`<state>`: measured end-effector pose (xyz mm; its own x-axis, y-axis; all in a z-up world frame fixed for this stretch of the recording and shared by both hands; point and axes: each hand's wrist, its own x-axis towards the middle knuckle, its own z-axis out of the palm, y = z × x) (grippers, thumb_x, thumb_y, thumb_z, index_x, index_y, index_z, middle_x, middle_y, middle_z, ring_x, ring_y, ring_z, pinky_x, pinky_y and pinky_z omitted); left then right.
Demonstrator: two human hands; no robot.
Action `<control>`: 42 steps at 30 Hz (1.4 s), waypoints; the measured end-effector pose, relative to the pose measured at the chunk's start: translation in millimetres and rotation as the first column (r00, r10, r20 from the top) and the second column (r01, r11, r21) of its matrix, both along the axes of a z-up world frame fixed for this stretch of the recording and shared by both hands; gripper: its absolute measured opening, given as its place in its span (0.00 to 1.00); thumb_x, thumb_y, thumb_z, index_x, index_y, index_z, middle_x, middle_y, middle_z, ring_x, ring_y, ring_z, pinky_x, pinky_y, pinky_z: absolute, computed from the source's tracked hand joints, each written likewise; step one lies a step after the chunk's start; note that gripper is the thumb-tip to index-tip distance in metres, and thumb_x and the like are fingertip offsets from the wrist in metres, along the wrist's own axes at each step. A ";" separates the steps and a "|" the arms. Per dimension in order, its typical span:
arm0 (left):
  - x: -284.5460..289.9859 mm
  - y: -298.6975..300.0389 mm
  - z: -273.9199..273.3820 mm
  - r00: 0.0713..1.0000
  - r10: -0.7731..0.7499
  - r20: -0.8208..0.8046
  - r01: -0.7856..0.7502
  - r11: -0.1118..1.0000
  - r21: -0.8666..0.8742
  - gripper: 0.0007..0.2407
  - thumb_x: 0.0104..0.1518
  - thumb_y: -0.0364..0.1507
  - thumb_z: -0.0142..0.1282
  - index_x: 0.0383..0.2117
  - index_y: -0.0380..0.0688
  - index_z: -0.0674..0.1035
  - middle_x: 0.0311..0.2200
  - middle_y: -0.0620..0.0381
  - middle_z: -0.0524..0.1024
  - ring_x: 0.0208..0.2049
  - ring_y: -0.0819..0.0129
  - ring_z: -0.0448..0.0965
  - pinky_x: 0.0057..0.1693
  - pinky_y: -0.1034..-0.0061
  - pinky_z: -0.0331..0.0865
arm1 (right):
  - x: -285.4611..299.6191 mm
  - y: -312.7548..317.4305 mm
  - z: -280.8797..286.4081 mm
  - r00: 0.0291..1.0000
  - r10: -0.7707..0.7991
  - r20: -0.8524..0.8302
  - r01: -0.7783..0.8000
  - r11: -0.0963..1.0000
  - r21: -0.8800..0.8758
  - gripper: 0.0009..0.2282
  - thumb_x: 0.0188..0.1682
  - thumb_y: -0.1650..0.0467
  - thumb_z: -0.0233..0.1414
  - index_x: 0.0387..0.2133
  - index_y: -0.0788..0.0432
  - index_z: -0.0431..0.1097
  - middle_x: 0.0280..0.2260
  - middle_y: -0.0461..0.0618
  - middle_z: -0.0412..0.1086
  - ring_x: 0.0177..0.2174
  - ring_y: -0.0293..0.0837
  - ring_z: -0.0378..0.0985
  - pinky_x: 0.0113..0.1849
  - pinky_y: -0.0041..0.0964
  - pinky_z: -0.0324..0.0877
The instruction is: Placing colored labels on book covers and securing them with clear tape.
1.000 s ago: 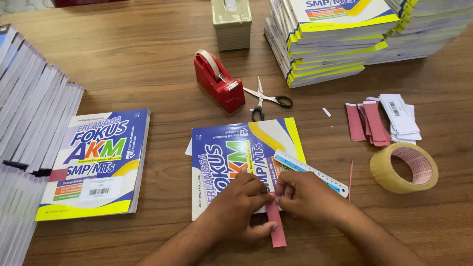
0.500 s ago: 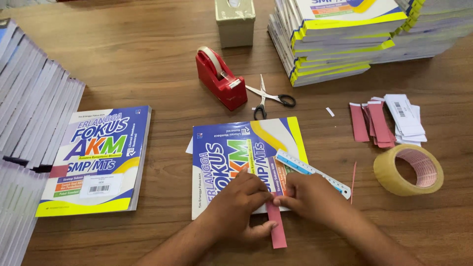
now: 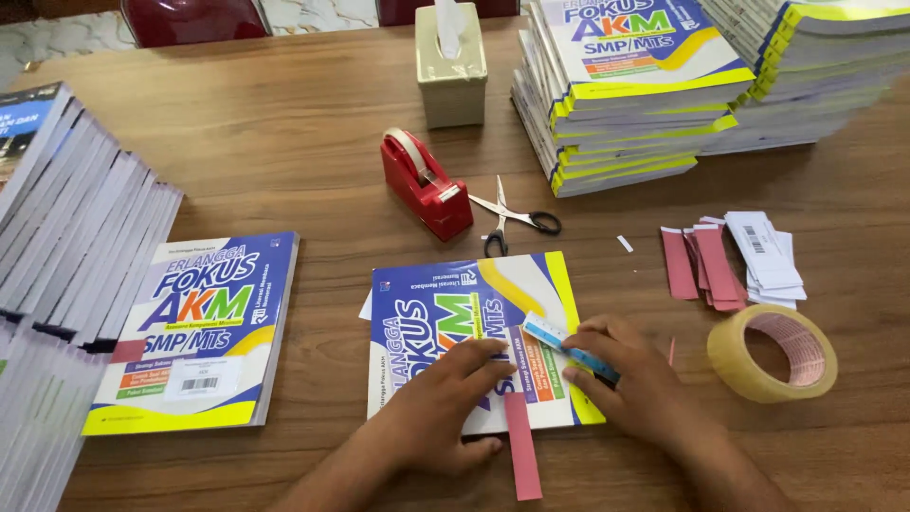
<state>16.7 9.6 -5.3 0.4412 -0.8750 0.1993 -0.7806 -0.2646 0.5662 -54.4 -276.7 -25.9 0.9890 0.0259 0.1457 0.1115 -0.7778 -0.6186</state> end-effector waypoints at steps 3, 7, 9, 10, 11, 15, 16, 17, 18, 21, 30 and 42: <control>9.6 -0.7 -17.6 0.976 0.103 0.191 -0.110 0.994 0.022 0.40 0.39 0.50 0.71 0.60 0.44 0.70 0.66 0.43 0.59 0.68 0.44 0.55 0.69 0.41 0.43 | 5.5 5.8 -3.0 0.995 -0.089 -0.044 0.089 0.996 0.000 0.09 0.46 0.68 0.56 0.39 0.53 0.77 0.41 0.44 0.73 0.34 0.41 0.77 0.34 0.36 0.72; 6.7 -1.4 -18.2 0.964 0.116 0.240 -0.136 0.988 0.069 0.40 0.42 0.53 0.67 0.61 0.44 0.69 0.68 0.40 0.56 0.71 0.44 0.50 0.69 0.40 0.43 | 17.1 -5.7 -24.4 0.980 -0.178 -0.088 0.179 0.984 0.007 0.11 0.48 0.67 0.55 0.42 0.53 0.77 0.41 0.46 0.71 0.33 0.41 0.74 0.34 0.37 0.72; 5.9 -1.5 -15.5 0.970 0.135 0.204 -0.142 0.989 0.025 0.39 0.40 0.49 0.69 0.61 0.45 0.70 0.69 0.44 0.57 0.71 0.47 0.50 0.69 0.43 0.44 | 21.3 -22.9 -40.9 0.952 -0.262 0.158 0.266 0.964 0.001 0.14 0.46 0.74 0.53 0.46 0.58 0.73 0.42 0.52 0.70 0.32 0.49 0.75 0.32 0.41 0.71; 9.6 -0.8 -15.1 0.970 0.123 0.210 -0.132 0.991 0.026 0.39 0.40 0.49 0.69 0.61 0.45 0.70 0.69 0.44 0.57 0.71 0.47 0.50 0.69 0.43 0.44 | 25.4 -28.8 -46.8 0.948 -0.273 0.163 0.276 0.961 0.005 0.14 0.46 0.74 0.53 0.46 0.58 0.73 0.42 0.52 0.70 0.32 0.49 0.75 0.32 0.41 0.71; 13.1 -0.5 -14.6 0.983 0.087 0.164 -0.106 0.988 0.108 0.41 0.40 0.48 0.71 0.62 0.46 0.69 0.70 0.42 0.55 0.72 0.45 0.47 0.70 0.43 0.40 | 29.2 -35.0 -52.6 0.945 -0.274 0.180 0.287 0.956 -0.052 0.14 0.46 0.75 0.53 0.47 0.61 0.73 0.44 0.55 0.68 0.37 0.52 0.73 0.38 0.43 0.70; 27.3 -5.5 25.2 0.983 0.124 -0.133 -0.056 0.902 0.429 0.35 0.43 0.40 0.68 0.63 0.52 0.70 0.72 0.52 0.52 0.71 0.51 0.50 0.68 0.55 0.53 | 30.3 -29.3 -32.8 0.956 -0.292 0.029 0.292 0.938 -0.186 0.16 0.47 0.76 0.51 0.50 0.60 0.71 0.48 0.58 0.66 0.43 0.54 0.72 0.44 0.47 0.72; 26.0 -16.1 31.6 0.985 0.111 -0.133 -0.045 0.903 0.427 0.35 0.43 0.40 0.68 0.63 0.52 0.70 0.72 0.52 0.52 0.71 0.51 0.50 0.68 0.55 0.53 | 31.7 -26.5 -32.5 0.952 -0.304 0.031 0.304 0.934 -0.188 0.16 0.47 0.76 0.51 0.50 0.60 0.71 0.48 0.58 0.66 0.43 0.54 0.72 0.44 0.47 0.72; 25.0 -26.7 37.9 0.982 0.148 -0.116 -0.087 0.905 0.416 0.34 0.46 0.40 0.68 0.63 0.51 0.69 0.67 0.53 0.61 0.66 0.52 0.59 0.65 0.57 0.59 | 33.6 -23.9 -32.4 0.957 -0.289 0.012 0.281 0.921 -0.271 0.14 0.49 0.75 0.50 0.48 0.61 0.72 0.44 0.56 0.67 0.39 0.51 0.70 0.40 0.43 0.72; 25.2 -38.1 44.9 0.978 0.184 -0.096 -0.130 0.905 0.404 0.33 0.49 0.39 0.67 0.63 0.49 0.68 0.62 0.53 0.69 0.62 0.53 0.68 0.63 0.59 0.64 | 37.1 -22.1 -31.8 0.961 -0.276 -0.005 0.257 0.900 -0.351 0.11 0.51 0.75 0.49 0.46 0.62 0.73 0.40 0.54 0.68 0.35 0.47 0.69 0.36 0.40 0.73; 16.6 -82.2 43.1 0.997 0.034 -0.063 -0.024 0.989 0.145 0.26 0.49 0.37 0.65 0.56 0.44 0.74 0.57 0.50 0.74 0.57 0.52 0.73 0.59 0.61 0.67 | 23.3 -24.8 -40.2 0.944 -0.212 0.254 0.260 0.950 -0.174 0.13 0.41 0.74 0.54 0.41 0.60 0.73 0.46 0.57 0.70 0.43 0.58 0.71 0.45 0.49 0.69; 4.7 -175.2 11.5 0.986 -0.164 -0.038 0.165 0.986 0.029 0.28 0.45 0.29 0.62 0.56 0.39 0.69 0.53 0.42 0.73 0.52 0.45 0.74 0.56 0.57 0.69 | -68.9 -69.8 35.1 0.884 -0.224 0.410 0.278 0.958 -0.077 0.19 0.35 0.76 0.52 0.43 0.61 0.74 0.42 0.52 0.78 0.45 0.48 0.79 0.52 0.48 0.69; 11.7 -177.0 24.1 0.997 -0.042 -0.065 0.041 0.999 -0.019 0.35 0.52 0.36 0.67 0.66 0.42 0.62 0.53 0.42 0.73 0.52 0.49 0.76 0.55 0.59 0.71 | -95.9 -89.0 21.7 0.895 -0.280 0.346 0.331 0.939 -0.096 0.15 0.43 0.66 0.58 0.44 0.56 0.74 0.45 0.47 0.80 0.47 0.43 0.80 0.62 0.57 0.59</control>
<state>28.4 -167.4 18.8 0.4174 -0.8893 0.1869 -0.7519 -0.2225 0.6207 -150.3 -365.7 -4.2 0.8508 -0.2237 0.4755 0.0267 -0.8853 -0.4642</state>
